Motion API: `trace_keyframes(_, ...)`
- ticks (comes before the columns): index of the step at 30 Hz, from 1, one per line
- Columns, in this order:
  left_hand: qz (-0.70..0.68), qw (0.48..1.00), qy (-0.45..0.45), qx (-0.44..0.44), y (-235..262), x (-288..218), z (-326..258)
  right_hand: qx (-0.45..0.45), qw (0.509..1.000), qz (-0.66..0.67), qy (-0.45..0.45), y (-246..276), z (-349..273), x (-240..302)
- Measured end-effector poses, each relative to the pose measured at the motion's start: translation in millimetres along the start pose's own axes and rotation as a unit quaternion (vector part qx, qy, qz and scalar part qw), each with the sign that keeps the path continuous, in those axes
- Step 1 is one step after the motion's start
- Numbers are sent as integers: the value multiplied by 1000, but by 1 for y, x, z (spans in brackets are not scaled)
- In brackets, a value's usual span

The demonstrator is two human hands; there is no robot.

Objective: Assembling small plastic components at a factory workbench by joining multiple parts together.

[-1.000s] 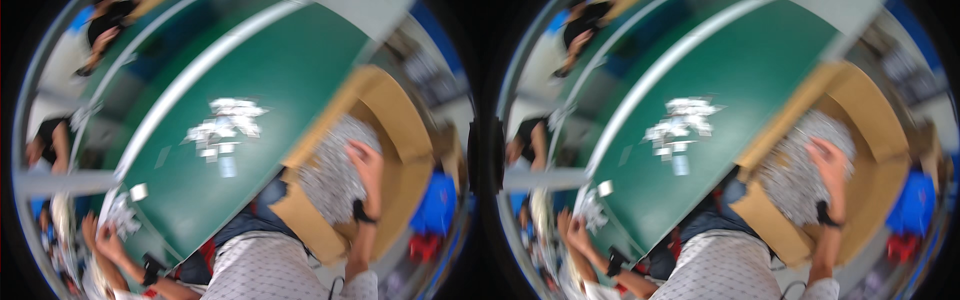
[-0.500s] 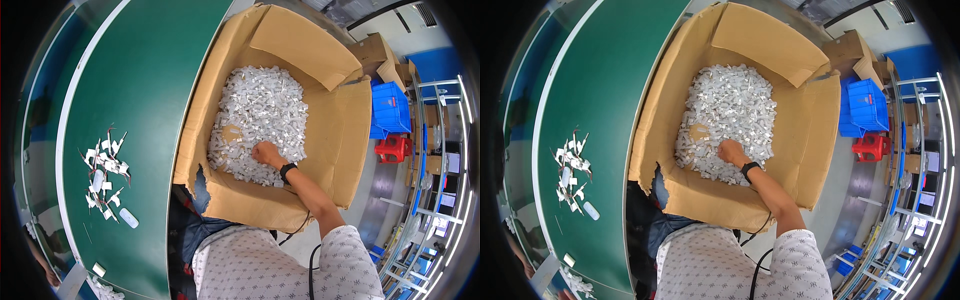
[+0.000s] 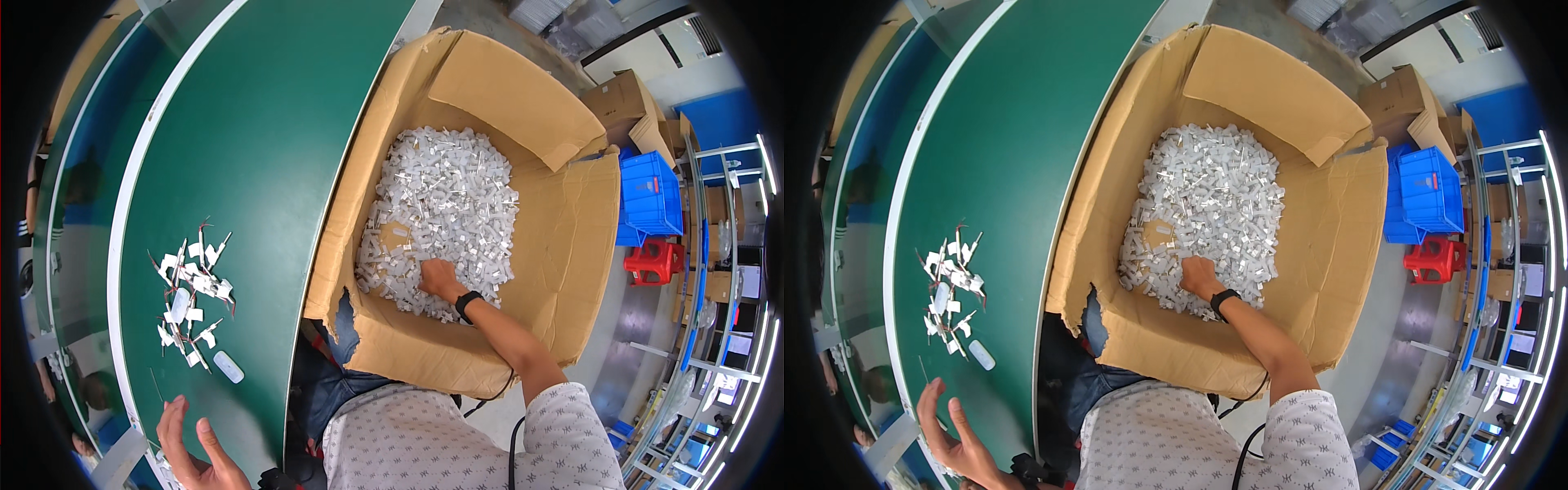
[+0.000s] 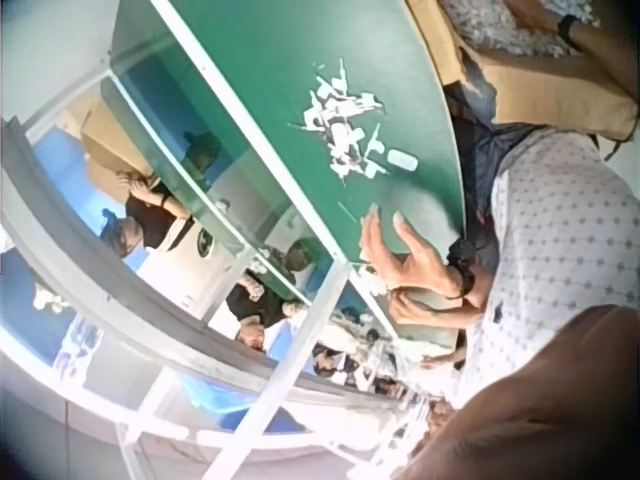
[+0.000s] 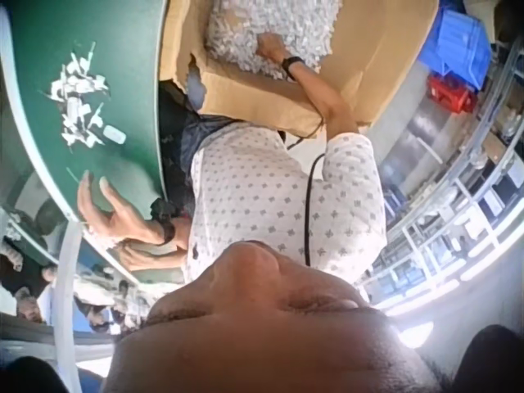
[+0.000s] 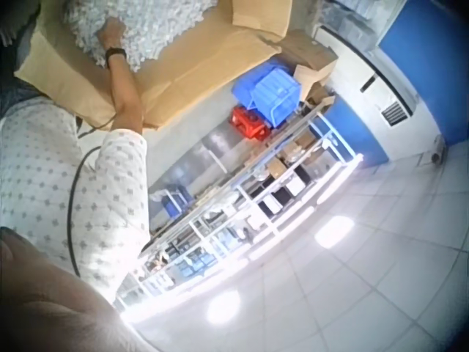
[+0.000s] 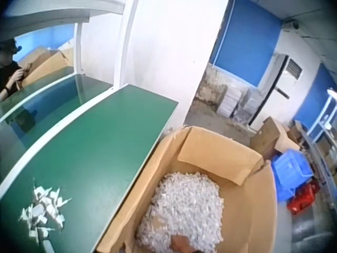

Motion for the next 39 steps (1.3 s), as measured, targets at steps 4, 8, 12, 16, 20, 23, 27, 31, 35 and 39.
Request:
trace_keyframes(4,-48,995,77,48,0,11,-12,-11,997,79,-22,0,-1,-6)
trace_keyframes(8,-57,995,68,38,5,10,-15,-39,989,129,-56,32,5,-24)
trace_keyframes(12,-79,994,78,19,7,3,-16,25,903,411,-125,103,10,-41)
trace_keyframes(16,-215,970,106,49,3,-23,-16,-71,781,620,-22,225,-35,24)
trace_keyframes(20,-366,922,38,120,-24,-61,-10,-46,714,685,135,309,-125,118)
trace_keyframes(23,-457,871,87,155,-36,-82,-11,-72,710,637,292,325,-169,163)
trace_keyframes(27,-422,898,45,119,-35,-81,-15,-106,692,607,377,322,-191,195)
trace_keyframes(31,-428,900,-11,74,-28,-76,-15,-116,686,586,415,323,-208,210)
trace_keyframes(35,-446,892,-29,63,-25,-71,-23,-129,672,584,436,325,-220,219)
trace_keyframes(39,-430,901,-32,37,-23,-69,-29,-170,673,551,463,326,-225,224)
Point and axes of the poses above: each hand's wrist, its own z-axis towards the middle knuckle, its own y-axis out of the back of the hand, x = y × z, the point moved 4 cm from there along z, towards the middle knuckle, and after that the axes turned 6 degrees about -x, right-handed, at the moved point
